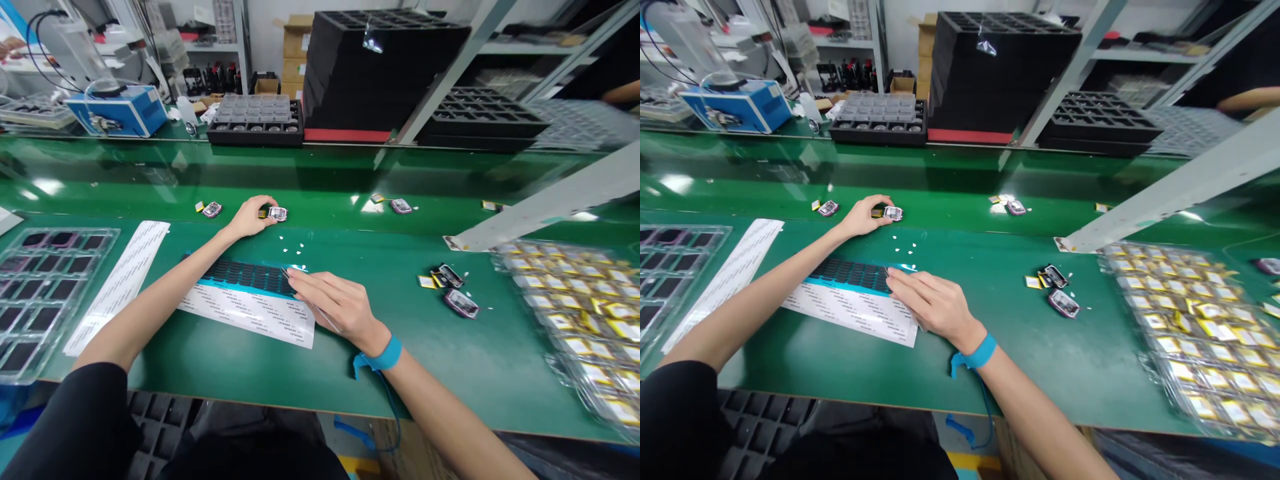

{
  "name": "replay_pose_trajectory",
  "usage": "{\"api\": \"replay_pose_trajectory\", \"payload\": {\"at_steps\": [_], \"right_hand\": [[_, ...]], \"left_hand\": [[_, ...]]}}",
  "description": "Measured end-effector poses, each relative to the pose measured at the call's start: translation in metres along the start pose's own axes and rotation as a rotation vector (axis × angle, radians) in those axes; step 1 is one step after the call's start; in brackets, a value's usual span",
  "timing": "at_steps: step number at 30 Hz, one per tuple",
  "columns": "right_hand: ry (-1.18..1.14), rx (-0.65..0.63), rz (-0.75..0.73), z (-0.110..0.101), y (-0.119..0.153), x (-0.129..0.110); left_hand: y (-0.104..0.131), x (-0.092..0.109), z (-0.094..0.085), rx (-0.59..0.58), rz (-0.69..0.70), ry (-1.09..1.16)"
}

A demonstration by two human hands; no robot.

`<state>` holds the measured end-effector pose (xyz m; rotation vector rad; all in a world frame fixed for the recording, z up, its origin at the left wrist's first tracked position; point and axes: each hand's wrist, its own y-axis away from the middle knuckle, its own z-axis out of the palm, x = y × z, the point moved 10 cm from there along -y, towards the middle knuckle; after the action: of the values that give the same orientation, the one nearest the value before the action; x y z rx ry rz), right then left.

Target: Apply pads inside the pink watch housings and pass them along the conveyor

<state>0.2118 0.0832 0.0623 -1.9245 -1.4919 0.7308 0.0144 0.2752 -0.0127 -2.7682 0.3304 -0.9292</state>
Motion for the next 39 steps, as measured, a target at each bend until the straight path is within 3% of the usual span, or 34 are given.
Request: {"api": "replay_pose_trajectory", "payload": {"at_steps": [3,9,15,18,20,22,24,27,28,31,36,39], "right_hand": [[0.01,0.015,0.042,-0.001,0.001,0.006],[0.011,0.112,0.334,-0.004,0.008,0.043],[-0.015,0.067,0.392,0.005,0.013,0.053],[-0.128,0.056,0.46,0.009,0.017,0.063],[-0.316,0.051,0.593,0.017,0.024,0.077],[-0.552,0.054,0.781,0.03,0.034,0.092],[-0.775,0.011,0.926,0.048,0.042,0.099],[-0.962,-0.126,0.967,0.068,0.043,0.092],[-0.978,-0.161,0.959,0.071,0.042,0.089],[-0.972,-0.167,0.956,0.071,0.04,0.086],[-1.013,-0.016,1.03,0.06,0.044,0.1],[-1.04,-0.083,1.086,0.057,0.048,0.106]], "left_hand": [[0.005,-0.001,-0.001,0.019,-0.012,-0.012],[0.014,-0.001,0.001,0.006,-0.054,-0.055],[0.0,-0.007,-0.003,0.024,-0.13,-0.018],[0.006,0.006,-0.011,0.024,-0.129,0.071],[0.024,0.029,-0.021,0.039,-0.079,0.176],[0.055,0.063,-0.033,0.048,0.059,0.334],[0.096,0.098,-0.038,-0.008,0.214,0.275],[0.167,0.148,-0.024,-0.181,0.604,0.08],[0.187,0.157,-0.018,-0.225,0.695,0.047],[0.216,0.159,0.002,-0.305,0.708,-0.029],[0.221,0.156,0.012,-0.262,0.576,-0.097],[0.222,0.158,0.012,-0.266,0.571,-0.085]]}}
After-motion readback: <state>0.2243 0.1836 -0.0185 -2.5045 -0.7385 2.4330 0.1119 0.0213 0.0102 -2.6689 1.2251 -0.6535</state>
